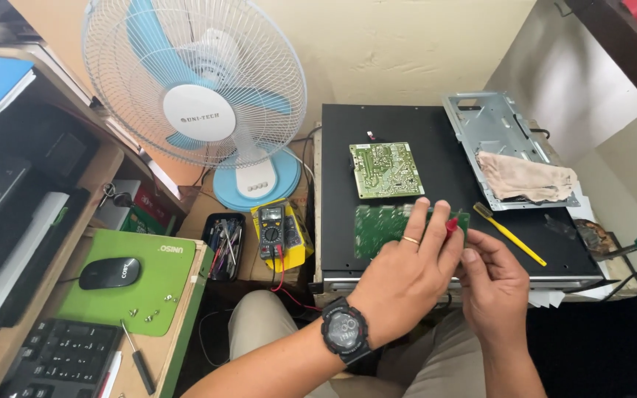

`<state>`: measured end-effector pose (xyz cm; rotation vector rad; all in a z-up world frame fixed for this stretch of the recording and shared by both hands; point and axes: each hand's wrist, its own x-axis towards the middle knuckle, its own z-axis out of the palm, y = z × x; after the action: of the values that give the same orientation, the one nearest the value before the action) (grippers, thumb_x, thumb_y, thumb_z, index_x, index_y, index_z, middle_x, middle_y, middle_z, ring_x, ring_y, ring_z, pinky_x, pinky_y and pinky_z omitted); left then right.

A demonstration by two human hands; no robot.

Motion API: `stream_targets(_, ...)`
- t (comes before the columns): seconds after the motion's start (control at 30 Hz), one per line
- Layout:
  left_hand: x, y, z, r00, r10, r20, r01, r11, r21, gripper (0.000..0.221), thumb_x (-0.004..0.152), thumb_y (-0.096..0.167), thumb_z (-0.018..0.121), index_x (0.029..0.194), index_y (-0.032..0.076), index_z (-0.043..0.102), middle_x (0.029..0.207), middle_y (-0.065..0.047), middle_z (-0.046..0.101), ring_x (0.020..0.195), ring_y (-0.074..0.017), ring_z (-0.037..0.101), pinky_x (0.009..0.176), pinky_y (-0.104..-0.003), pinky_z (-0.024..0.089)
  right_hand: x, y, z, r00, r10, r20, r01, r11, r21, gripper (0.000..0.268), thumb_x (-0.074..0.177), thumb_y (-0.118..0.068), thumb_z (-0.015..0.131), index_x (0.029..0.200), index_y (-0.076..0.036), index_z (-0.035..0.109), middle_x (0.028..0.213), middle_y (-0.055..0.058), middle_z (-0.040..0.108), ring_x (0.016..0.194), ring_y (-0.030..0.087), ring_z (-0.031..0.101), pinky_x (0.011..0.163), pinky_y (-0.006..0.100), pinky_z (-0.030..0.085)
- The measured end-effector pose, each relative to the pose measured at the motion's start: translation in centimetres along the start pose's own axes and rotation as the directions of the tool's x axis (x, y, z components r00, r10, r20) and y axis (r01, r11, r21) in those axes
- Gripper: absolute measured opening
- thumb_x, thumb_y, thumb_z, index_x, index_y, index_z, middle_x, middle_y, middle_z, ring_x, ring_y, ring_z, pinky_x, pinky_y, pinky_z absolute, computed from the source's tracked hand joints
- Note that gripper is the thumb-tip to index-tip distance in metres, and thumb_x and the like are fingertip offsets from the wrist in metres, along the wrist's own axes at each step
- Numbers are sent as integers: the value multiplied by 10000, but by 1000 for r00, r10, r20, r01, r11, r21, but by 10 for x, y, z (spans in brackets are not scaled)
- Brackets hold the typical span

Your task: Testing components on a power supply board and a main logic board using a digital multimeter.

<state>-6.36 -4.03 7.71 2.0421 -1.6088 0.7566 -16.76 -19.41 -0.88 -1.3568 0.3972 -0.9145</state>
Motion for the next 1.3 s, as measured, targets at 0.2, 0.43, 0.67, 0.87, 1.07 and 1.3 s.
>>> stream_targets(0.2,6,-11,-17,1000,-3,-18,1,995,-103,390,1103,7,648,1492,-6,626,1611,-298,616,1563,-514,645,661,-471,675,-1,-20,8,996,-91,27,93,991,-96,327,1142,8,638,1455,70,709,1356,181,798,1225,199,753,1073,283,593)
stream_targets(0.43,-10,-59,-40,990,-143,2,91,615,-784,793,816,63,1011,1489,89,592,1636,-201,632,1556,-395,654,1348,-487,515,3,-50,2,981,-147,126,149,989,-9,414,1174,-210,631,1471,73,684,1237,243,802,1054,355,831,934,434,721)
stream_targets(0.67,-48,-75,-17,922,-373,100,-43,-355,-934,940,848,205,1075,1599,106,518,1696,-161,575,1604,-328,576,1358,-536,500,9,-66,22,818,-101,567,288,924,-250,678,1011,-152,763,1651,-31,574,1737,193,586,1597,305,619,1304,446,562)
stream_targets(0.87,-59,-75,2,891,-434,133,-134,-532,-836,980,813,100,1088,1618,129,530,1703,-222,577,1590,-364,581,1335,-595,502,-1,-79,48,788,-69,612,362,855,-371,1001,835,-246,981,1715,-93,527,1726,144,585,1593,256,601,1285,460,578)
stream_targets(1.07,-62,-81,7,886,-448,120,-108,-451,-886,949,830,125,1064,1602,132,512,1681,-247,584,1518,-379,622,1275,-590,545,2,-72,52,788,-171,591,478,775,-413,965,817,-178,994,1669,-37,564,1576,169,687,1441,258,712,1236,421,645)
stream_targets(1.3,-71,-91,-12,886,-436,161,35,-283,-959,1054,858,318,1063,1670,79,434,1803,-182,454,1622,-295,498,1331,-459,463,24,-70,36,769,-73,635,441,780,-445,989,811,-133,934,1719,-111,544,1639,117,715,1399,204,732,1175,348,613)
